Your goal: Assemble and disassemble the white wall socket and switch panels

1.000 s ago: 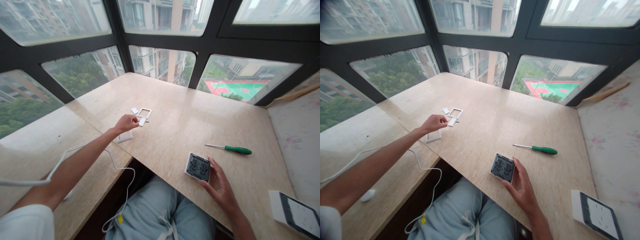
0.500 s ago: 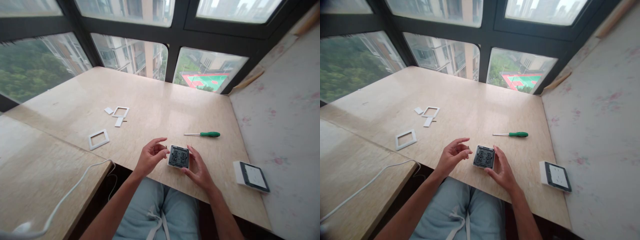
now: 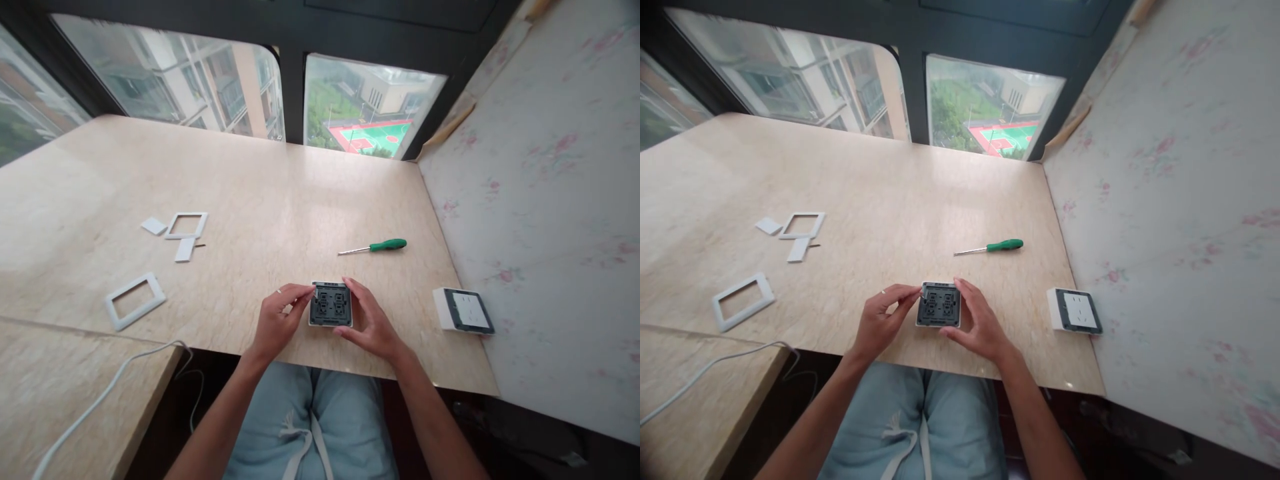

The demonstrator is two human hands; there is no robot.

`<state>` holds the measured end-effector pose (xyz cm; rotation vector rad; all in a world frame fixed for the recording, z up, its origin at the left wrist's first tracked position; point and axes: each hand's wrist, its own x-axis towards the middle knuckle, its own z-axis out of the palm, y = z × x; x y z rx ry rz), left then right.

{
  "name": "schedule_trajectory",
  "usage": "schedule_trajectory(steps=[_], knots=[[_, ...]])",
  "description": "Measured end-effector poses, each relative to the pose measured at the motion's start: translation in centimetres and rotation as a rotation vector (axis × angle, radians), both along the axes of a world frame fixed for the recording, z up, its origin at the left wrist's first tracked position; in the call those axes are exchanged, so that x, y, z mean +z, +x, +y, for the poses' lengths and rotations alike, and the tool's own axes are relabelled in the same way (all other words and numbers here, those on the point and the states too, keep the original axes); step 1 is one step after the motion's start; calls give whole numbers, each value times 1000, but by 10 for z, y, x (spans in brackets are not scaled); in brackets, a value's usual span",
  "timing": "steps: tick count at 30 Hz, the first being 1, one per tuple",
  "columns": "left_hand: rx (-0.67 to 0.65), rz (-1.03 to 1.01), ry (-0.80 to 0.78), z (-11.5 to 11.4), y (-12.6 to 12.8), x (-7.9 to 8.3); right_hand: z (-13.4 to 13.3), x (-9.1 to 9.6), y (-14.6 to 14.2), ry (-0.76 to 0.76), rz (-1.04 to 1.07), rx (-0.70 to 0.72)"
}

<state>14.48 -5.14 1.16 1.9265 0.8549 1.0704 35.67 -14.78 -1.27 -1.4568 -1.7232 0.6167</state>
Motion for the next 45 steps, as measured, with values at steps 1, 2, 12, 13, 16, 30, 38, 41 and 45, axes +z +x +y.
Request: schedule_trajectory(steps=[1, 2, 12, 13, 16, 30, 38, 41, 45], knots=[[-19, -2, 25, 0, 1, -2, 0, 0, 0, -1, -3, -1], [-36, -1, 45, 0, 1, -3, 0, 1, 0, -2, -6, -2], [-98, 69, 139, 2, 0, -10, 0, 1, 0, -26, -19, -5], [-102, 82, 154, 2, 0, -10, 0, 1, 0, -27, -20, -5], [-104, 135, 233, 2, -2, -11, 0, 2, 1, -29, -19, -9], [-163, 444, 507, 3, -2, 9, -1, 2, -1, -39, -8, -18], [-127, 370, 405, -5, -9, 4, 0, 2, -1, -20, -7, -13], [-106, 328, 363, -7, -9, 2, 0, 1, 0, -15, -10, -14], [-72, 285, 315, -11, -10, 0, -1, 1, -1, -22, -13, -15]])
